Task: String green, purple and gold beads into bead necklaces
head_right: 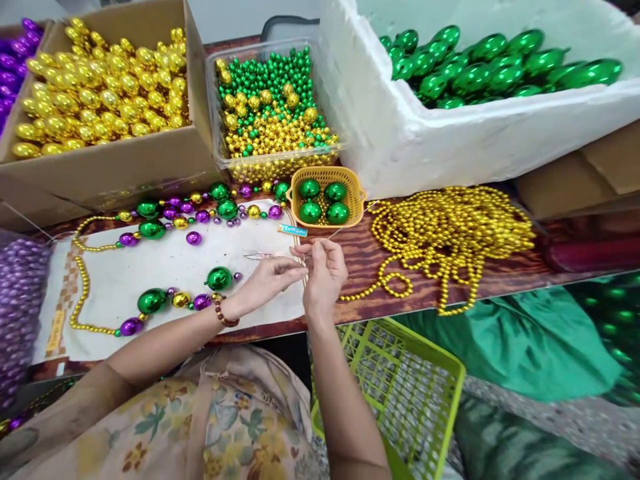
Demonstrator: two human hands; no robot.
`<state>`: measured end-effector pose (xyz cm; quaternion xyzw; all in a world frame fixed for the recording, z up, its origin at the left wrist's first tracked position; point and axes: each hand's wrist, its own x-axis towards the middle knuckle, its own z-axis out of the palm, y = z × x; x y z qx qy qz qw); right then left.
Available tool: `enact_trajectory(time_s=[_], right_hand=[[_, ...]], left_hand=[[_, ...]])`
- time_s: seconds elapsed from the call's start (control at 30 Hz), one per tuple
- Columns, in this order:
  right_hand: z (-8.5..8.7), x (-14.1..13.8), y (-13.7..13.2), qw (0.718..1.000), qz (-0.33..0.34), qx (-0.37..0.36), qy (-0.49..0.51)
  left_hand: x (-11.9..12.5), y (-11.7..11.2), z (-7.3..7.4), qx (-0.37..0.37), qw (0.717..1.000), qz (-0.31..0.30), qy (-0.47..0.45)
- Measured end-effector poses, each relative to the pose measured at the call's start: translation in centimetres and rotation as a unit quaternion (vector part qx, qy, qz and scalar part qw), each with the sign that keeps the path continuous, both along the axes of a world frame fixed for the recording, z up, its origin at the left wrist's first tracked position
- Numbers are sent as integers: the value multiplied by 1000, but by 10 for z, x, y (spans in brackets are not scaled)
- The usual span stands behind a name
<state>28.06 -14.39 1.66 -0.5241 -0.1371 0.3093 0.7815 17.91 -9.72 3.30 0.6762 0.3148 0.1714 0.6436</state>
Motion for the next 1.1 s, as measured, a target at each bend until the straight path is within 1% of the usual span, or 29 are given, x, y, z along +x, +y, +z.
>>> enact_trajectory(time_s=[0.03,0.07,0.1,0.13,0.17,0.2,0.23,0.27,0.33,0.4,0.47,0.53,0.57,0.6,0.63,0.67,0.7,0.73,0.77,0.8,0.83,0.9,0.93,0.97,1.03,1.1], right_hand=[[0,-6,1,1000,1,-1,-9],[1,-10,0,1000,5,-7,-18],[0,-11,-1,999,9,-15,-27],[0,-10,-3,999,7,-26,-37],[-1,-5,-6,998,0,-37,-50],[-2,2,-10,997,-11,-49,-65],[-3,11,-14,994,-22,-62,-82],[-4,21,-19,991,-32,-79,-101],[-7,40,-29,984,-31,-114,-135],[-9,51,-37,979,-18,-140,-147],[-9,53,-41,983,11,-144,-115],[-7,47,-42,989,62,-124,-56],[-7,42,-42,990,87,-111,-28],[-6,37,-43,989,108,-99,-6],[-7,32,-44,988,126,-91,8],[-9,27,-45,986,143,-88,18],[-11,23,-46,983,158,-89,25],[-14,20,-47,980,174,-92,29],[-17,18,-48,978,187,-92,30],[-20,16,-49,975,200,-91,27],[-21,14,-50,973,212,-92,22],[-23,12,-50,968,233,-98,8],[-23,10,-50,965,241,-102,3],[-22,9,-50,964,245,-107,1],[-23,6,-51,963,244,-115,1],[-25,3,-54,964,237,-119,-1]], left_hand=[[2,-3,-1,-50,998,20,-21],[2,-4,-3,-85,995,35,-36],[-1,-6,-4,-99,993,42,-41],[-6,-7,-5,-92,994,38,-32],[-14,-8,-6,-69,997,17,-11],[-25,-10,-7,-32,999,-18,22],[-37,-12,-8,13,996,-60,64],[-50,-15,-9,57,986,-104,114],[-76,-22,-11,132,953,-169,215],[-96,-28,-11,180,916,-204,294],[-108,-31,-9,217,884,-236,340],[-113,-26,-2,246,857,-277,357],[-112,-21,4,255,848,-293,360],[-111,-13,11,258,845,-304,357],[-109,-2,19,257,848,-306,348],[-104,12,27,256,858,-292,337],[-98,29,35,265,870,-258,325],[-90,50,44,285,882,-209,312],[-79,74,51,318,887,-147,302],[-66,100,59,365,880,-78,293],[-51,127,65,417,862,-24,287],[-17,182,74,512,798,51,314],[0,208,76,545,766,69,335],[16,232,77,567,739,74,356],[41,271,78,579,699,84,410],[57,299,76,549,676,90,483]])
